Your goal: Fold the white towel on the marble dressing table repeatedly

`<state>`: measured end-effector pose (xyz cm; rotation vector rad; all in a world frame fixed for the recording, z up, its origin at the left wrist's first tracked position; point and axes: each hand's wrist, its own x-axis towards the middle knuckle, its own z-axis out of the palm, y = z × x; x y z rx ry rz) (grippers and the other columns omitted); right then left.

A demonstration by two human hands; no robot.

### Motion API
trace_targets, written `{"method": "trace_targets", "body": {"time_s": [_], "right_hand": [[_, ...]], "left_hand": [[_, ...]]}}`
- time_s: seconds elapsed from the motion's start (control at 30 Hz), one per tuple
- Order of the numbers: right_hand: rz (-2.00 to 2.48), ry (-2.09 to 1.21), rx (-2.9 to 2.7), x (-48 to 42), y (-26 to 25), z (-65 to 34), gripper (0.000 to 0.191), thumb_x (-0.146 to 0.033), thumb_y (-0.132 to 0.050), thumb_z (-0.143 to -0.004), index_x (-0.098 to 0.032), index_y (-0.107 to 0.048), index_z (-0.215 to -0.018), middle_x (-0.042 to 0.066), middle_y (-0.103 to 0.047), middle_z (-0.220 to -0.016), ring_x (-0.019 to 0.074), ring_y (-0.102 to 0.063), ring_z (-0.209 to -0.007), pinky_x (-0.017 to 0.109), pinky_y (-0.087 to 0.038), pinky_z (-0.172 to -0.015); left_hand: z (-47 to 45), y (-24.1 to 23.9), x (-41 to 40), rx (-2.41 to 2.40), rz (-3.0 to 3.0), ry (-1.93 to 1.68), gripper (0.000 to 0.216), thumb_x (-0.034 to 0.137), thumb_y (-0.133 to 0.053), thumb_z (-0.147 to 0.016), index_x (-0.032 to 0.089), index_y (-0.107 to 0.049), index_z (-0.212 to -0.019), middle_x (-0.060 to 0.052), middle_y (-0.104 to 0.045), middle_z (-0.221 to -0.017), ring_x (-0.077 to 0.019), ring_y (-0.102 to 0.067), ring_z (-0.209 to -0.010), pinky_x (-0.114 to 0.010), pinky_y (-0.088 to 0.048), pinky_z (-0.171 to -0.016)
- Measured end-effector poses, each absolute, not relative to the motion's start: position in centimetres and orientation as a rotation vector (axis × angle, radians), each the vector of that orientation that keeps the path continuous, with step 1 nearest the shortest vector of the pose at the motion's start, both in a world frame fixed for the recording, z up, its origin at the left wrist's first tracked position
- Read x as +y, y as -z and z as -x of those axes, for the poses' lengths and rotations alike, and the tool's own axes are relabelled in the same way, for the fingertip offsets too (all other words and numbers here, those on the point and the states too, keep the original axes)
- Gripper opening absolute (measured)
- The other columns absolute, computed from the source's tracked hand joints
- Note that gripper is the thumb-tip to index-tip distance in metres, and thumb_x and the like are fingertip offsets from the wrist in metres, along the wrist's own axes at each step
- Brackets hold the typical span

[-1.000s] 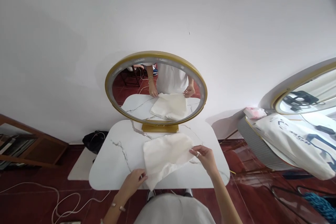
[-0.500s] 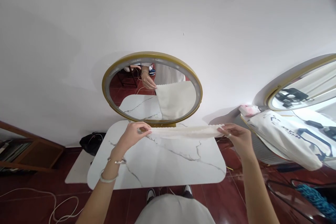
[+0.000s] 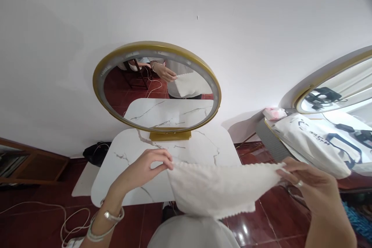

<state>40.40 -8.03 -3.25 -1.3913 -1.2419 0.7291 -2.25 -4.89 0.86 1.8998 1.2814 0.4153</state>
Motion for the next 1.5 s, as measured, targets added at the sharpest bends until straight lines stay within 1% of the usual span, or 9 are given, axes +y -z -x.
{"method": "trace_targets", "body": {"time_s": [0.2,0.33,0.5,0.83,0.97,1.1,1.3,1.4,1.5], "right_hand": [[1.653,-0.795,-1.271,-1.6,10.2,-41.5,0.036,-0.047,-0.08,-0.057,-0.019,-0.07,-0.078,0.003,-0.069,-0.066,0.015,-0.057,-0.052,0.024,-0.044,-0.044],[1.742,-0.901,-1.322,2.2,15.5,-41.5,0.034,-0.045,-0.072,-0.06,-0.018,-0.071,-0.081,0.003,-0.068,-0.059,0.0148,-0.056,-0.044,0.026,-0.044,-0.045],[1.772,-0.973,-1.359,6.3,19.3,-40.9,0.03,-0.046,-0.067,-0.06,-0.018,-0.069,-0.071,0.004,-0.066,-0.051,0.0219,-0.066,-0.053,0.029,-0.05,-0.055],[1.763,-0.805,-1.311,10.8,23.3,-39.1,0.036,-0.053,-0.057,-0.071,-0.018,-0.066,-0.078,0.008,-0.072,-0.066,0.0258,-0.071,-0.073,0.033,-0.052,-0.071],[1.72,-0.767,-1.361,11.8,23.7,-39.0,0.045,-0.053,-0.056,-0.073,-0.015,-0.065,-0.096,0.015,-0.071,-0.094,0.0281,-0.069,-0.086,0.039,-0.053,-0.079],[1.576,-0.596,-1.634,8.2,25.3,-37.1,0.055,-0.05,-0.054,-0.082,-0.014,-0.055,-0.124,0.02,-0.051,-0.136,0.032,-0.047,-0.127,0.048,-0.04,-0.104],[1.678,-0.255,-2.152,4.1,30.6,-32.7,0.054,-0.046,-0.038,-0.095,-0.026,-0.036,-0.145,0.011,-0.023,-0.156,0.0322,-0.014,-0.145,0.059,-0.017,-0.112],[1.811,-0.092,-2.18,6.0,31.6,-31.6,0.052,-0.044,-0.035,-0.096,-0.028,-0.035,-0.146,0.009,-0.022,-0.157,0.0288,-0.01,-0.146,0.056,-0.01,-0.114],[1.826,-0.009,-2.224,9.0,31.4,-31.3,0.054,-0.044,-0.035,-0.095,-0.029,-0.033,-0.147,0.008,-0.022,-0.157,0.0285,-0.01,-0.146,0.055,-0.007,-0.115]], "left_hand": [[-1.9,6.3,-0.8,1.403,-2.042,-0.394,0.03,0.026,-0.043,-0.089,0.028,-0.073,-0.085,-0.001,-0.069,-0.097,-0.019,-0.063,-0.088,-0.03,-0.049,-0.079],[-4.6,12.5,1.5,1.508,-2.03,-0.411,0.027,0.022,-0.044,-0.088,0.024,-0.071,-0.09,-0.003,-0.068,-0.098,-0.0191,-0.063,-0.091,-0.03,-0.049,-0.08],[-6.2,17.0,3.6,1.624,-2.008,-0.404,0.026,0.029,-0.046,-0.088,0.021,-0.066,-0.103,-0.007,-0.063,-0.107,-0.0215,-0.057,-0.107,-0.032,-0.048,-0.088],[-9.0,21.0,6.1,1.941,-1.924,-0.465,0.037,0.024,-0.043,-0.087,0.015,-0.053,-0.122,-0.015,-0.053,-0.12,-0.0283,-0.05,-0.114,-0.047,-0.041,-0.1],[-10.5,22.3,5.5,2.052,-1.914,-0.494,0.05,0.026,-0.042,-0.088,0.008,-0.039,-0.134,-0.024,-0.035,-0.143,-0.0364,-0.036,-0.131,-0.054,-0.035,-0.105],[-11.8,25.5,2.9,2.049,-2.029,-0.542,0.057,0.033,-0.039,-0.091,0.011,-0.03,-0.142,-0.022,-0.015,-0.156,-0.0354,-0.018,-0.144,-0.053,-0.028,-0.112],[-12.8,29.0,3.4,2.137,-2.137,-0.624,0.062,0.039,-0.038,-0.094,0.013,-0.023,-0.147,-0.019,-0.008,-0.159,-0.0344,-0.004,-0.146,-0.053,-0.026,-0.114],[-13.6,29.0,5.6,2.257,-2.131,-0.604,0.059,0.042,-0.047,-0.09,0.019,-0.035,-0.144,-0.015,-0.011,-0.159,-0.0389,-0.005,-0.145,-0.057,-0.027,-0.113],[-14.3,28.5,8.6,2.308,-2.115,-0.528,0.057,0.046,-0.054,-0.087,0.019,-0.048,-0.136,-0.019,-0.028,-0.153,-0.044,-0.018,-0.142,-0.062,-0.024,-0.111]]}}
